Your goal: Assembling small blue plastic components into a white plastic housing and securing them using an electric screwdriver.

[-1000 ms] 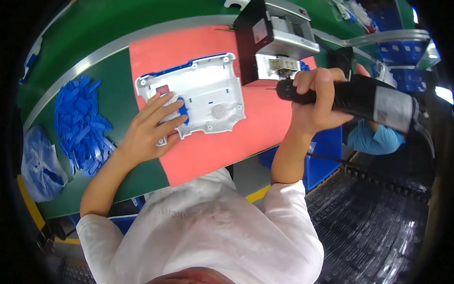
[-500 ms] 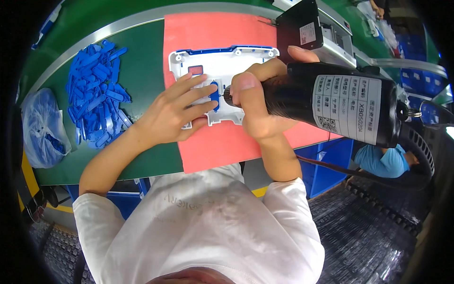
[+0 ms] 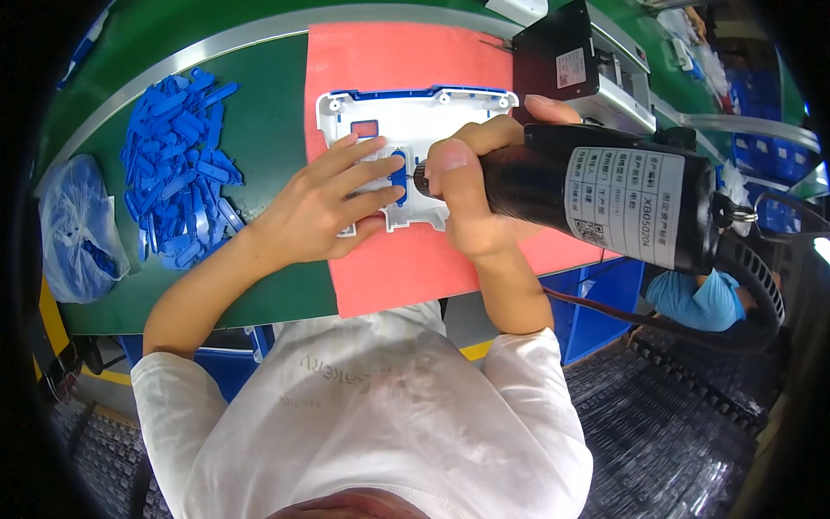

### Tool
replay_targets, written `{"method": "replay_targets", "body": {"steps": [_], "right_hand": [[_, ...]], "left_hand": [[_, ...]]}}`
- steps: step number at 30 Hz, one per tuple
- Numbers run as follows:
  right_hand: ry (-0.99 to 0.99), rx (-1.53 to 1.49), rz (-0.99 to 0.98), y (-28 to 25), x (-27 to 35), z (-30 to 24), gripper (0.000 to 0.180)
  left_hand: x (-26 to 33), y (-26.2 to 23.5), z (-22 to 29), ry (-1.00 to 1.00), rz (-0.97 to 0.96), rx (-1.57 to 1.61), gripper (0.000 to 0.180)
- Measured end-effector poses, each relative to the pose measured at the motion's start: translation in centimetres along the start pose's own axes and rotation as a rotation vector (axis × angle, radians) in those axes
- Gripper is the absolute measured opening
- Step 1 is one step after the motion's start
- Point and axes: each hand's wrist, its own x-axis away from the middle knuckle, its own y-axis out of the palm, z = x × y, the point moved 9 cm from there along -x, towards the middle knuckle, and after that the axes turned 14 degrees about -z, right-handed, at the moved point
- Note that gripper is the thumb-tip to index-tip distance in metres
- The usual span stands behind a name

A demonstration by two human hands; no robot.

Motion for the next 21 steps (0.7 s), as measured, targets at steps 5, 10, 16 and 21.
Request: {"method": "replay_targets", "body": {"steps": [5, 10, 16, 21], "right_hand": [[-0.016, 0.213, -0.08, -0.4, -0.3, -1.1, 0.057], [-0.366, 0.135, 0.311, -7.5, -3.1, -10.1, 0.008], [-0.558, 0.43, 0.607, -20.8, -6.1, -8.3, 0.036], [-0.544, 0.675, 0.504, -20.6, -4.8, -12.7, 0.012]], "left_hand": [[-0.1, -0.4, 0.0, 0.0, -0.003, 0.023, 0.037], [-0.5, -0.9, 0.2, 0.008, -0.002, 0.04, 0.04], [-0.3, -0.6, 0.3, -0.025, -0.008, 0.033, 0.038], [-0.5, -0.4, 0.3, -0.037, -0.028, 0.038, 0.038]]}}
